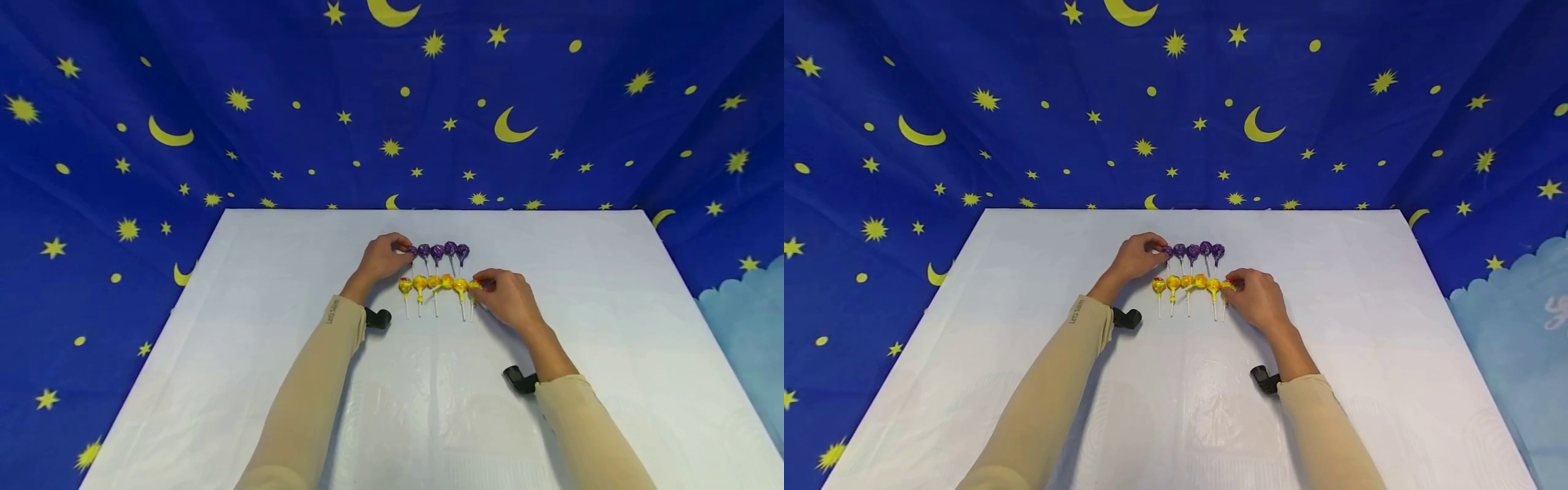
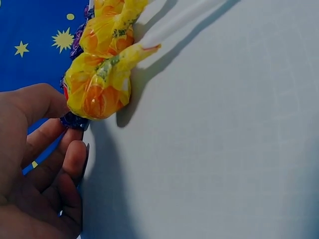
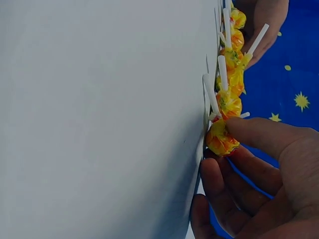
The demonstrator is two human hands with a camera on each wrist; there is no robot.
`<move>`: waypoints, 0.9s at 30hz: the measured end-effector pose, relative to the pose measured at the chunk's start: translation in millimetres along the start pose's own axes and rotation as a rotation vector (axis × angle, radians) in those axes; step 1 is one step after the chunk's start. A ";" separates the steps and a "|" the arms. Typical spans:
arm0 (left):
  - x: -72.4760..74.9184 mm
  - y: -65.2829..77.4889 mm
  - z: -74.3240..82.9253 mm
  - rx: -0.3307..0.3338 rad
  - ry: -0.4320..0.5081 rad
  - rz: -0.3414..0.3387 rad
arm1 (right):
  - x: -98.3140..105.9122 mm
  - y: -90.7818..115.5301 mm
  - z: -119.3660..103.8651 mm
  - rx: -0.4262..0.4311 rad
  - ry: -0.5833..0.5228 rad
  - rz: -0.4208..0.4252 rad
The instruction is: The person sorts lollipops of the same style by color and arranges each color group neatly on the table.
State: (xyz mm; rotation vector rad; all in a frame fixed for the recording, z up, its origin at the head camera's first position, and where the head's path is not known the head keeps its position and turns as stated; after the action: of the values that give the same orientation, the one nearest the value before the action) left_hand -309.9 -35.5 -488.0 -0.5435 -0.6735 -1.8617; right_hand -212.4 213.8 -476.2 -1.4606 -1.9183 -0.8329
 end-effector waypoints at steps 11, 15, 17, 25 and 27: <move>-0.2 1.8 0.8 -0.009 0.022 -0.002 | 1.1 0.7 0.0 -0.012 -0.002 0.000; 0.8 1.9 0.4 0.000 0.034 -0.003 | 2.1 1.8 0.9 -0.024 -0.015 -0.001; 1.1 2.7 -2.0 0.002 0.041 0.000 | 1.7 2.0 1.8 -0.034 -0.021 -0.004; 7.0 8.9 -7.9 -0.061 -0.006 -0.041 | 6.3 7.0 6.2 -0.059 0.050 -0.036; 8.9 11.3 -8.3 -0.088 -0.039 -0.049 | 8.9 9.0 8.6 -0.058 0.069 -0.032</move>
State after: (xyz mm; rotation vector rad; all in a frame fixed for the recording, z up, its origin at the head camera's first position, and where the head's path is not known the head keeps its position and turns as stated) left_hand -303.1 -50.6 -486.1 -0.6273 -0.6374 -1.9377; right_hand -206.5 227.6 -473.7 -1.4190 -1.8858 -0.9482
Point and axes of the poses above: each hand's wrist, its own y-axis away from the middle knuckle, its own x-axis out of the back of the hand, z = x × y, the point moved 2 cm from there along -y, towards the middle knuckle, and after that the axes turned 10 degrees about -z, right-handed, at the moved point
